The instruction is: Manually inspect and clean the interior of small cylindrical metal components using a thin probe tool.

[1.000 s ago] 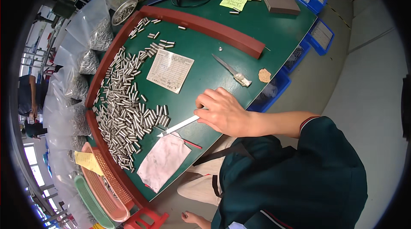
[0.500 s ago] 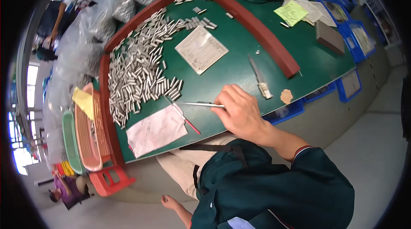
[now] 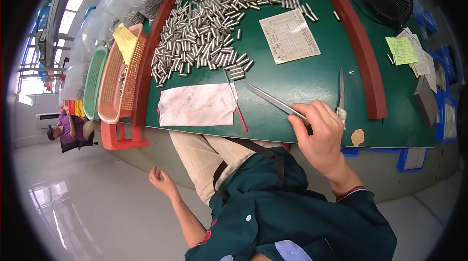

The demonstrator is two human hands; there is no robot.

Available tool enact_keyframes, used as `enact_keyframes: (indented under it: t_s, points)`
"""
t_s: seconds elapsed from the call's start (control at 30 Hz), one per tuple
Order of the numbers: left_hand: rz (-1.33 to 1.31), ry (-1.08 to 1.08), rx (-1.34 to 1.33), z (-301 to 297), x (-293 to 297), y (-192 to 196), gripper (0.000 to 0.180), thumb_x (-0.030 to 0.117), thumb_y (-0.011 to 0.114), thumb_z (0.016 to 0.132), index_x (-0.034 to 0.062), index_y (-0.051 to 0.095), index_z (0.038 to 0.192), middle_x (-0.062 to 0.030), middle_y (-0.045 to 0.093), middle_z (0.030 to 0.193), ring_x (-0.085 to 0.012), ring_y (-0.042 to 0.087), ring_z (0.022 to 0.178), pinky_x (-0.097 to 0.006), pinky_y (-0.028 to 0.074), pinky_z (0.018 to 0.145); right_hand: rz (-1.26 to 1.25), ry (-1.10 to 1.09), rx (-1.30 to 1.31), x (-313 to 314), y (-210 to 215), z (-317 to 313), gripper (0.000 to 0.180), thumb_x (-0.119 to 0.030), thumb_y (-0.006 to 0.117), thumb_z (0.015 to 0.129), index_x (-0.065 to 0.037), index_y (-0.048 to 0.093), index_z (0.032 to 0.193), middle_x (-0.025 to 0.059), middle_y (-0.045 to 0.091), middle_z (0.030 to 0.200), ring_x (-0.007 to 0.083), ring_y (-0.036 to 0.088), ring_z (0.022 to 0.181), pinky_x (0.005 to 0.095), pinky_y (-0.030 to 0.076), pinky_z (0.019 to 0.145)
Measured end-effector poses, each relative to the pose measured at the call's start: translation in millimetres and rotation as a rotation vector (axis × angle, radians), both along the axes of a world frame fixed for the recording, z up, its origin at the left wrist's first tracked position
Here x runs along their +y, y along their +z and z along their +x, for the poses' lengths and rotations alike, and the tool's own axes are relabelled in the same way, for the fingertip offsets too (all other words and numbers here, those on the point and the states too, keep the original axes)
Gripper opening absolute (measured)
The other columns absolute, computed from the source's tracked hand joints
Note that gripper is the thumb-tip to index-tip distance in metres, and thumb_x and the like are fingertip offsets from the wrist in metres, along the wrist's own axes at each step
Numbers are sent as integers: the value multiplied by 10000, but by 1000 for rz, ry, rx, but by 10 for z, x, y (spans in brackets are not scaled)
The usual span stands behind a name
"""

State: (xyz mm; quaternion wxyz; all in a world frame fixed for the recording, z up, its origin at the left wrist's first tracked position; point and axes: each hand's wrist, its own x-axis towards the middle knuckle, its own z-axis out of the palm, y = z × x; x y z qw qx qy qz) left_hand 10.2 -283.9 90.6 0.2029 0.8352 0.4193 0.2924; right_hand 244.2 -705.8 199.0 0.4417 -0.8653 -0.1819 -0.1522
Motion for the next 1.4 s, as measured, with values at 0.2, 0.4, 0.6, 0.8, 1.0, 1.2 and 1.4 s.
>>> enact_keyframes:
  t_s: [0.2, 0.4, 0.6, 0.8, 1.0, 1.2, 1.4]
  points:
    - [86, -70, -122, 296, -155, 299, 271, 4, 499, 835, -39, 489, 1102, -117, 437, 1154, -196, 537, 924, -315, 449, 818, -167, 56, -28, -7, 1, 27, 181, -60, 691, 634, -41, 581, 776, 58, 479, 695, 220, 504, 647, 333, 405, 551]
    - [374, -247, -40, 801, -617, 693, 270, -26, 497, 807, -13, 519, 1077, -127, 450, 1149, -234, 530, 949, -323, 444, 824, -240, 107, -56, -40, 42, 30, 194, -46, 682, 636, -48, 598, 810, 51, 472, 704, 207, 497, 658, 320, 393, 549]
    - [418, -339, -113, 1132, -844, 916, 299, -71, 518, 758, 6, 554, 1045, -122, 493, 1076, -224, 530, 897, -307, 448, 755, -312, 84, -95, -20, 138, 38, 197, -27, 654, 656, -51, 607, 846, 44, 460, 681, 200, 493, 632, 319, 384, 543]
    - [411, -424, -193, 1412, -992, 1076, 292, -98, 536, 732, 9, 584, 999, -99, 515, 991, -196, 519, 781, -301, 432, 643, -347, 62, -58, 40, 174, 69, 159, -22, 642, 667, -49, 607, 820, 59, 486, 684, 219, 522, 622, 329, 391, 534]
    - [361, -519, -204, 1927, -965, 1204, 138, -50, 587, 720, 5, 605, 845, -93, 548, 789, -216, 530, 712, -303, 426, 622, -390, 72, 4, 130, 237, 123, 165, -16, 645, 666, -31, 593, 822, 79, 506, 710, 251, 524, 650, 356, 407, 565]
    - [207, -572, -203, 2214, -718, 1250, 96, -39, 598, 710, -6, 612, 799, -88, 551, 746, -206, 530, 660, -292, 431, 595, -397, 72, 37, 188, 242, 128, 121, 14, 635, 672, -12, 549, 753, 88, 502, 694, 242, 514, 605, 332, 403, 523]
    - [195, -729, -145, 2510, -759, 1217, 110, -26, 616, 687, 2, 621, 793, -85, 559, 736, -230, 529, 659, -314, 431, 597, 23, 104, 229, 160, 303, 192, 92, 37, 579, 764, 13, 536, 842, 43, 524, 708, 92, 462, 584, 210, 365, 510]
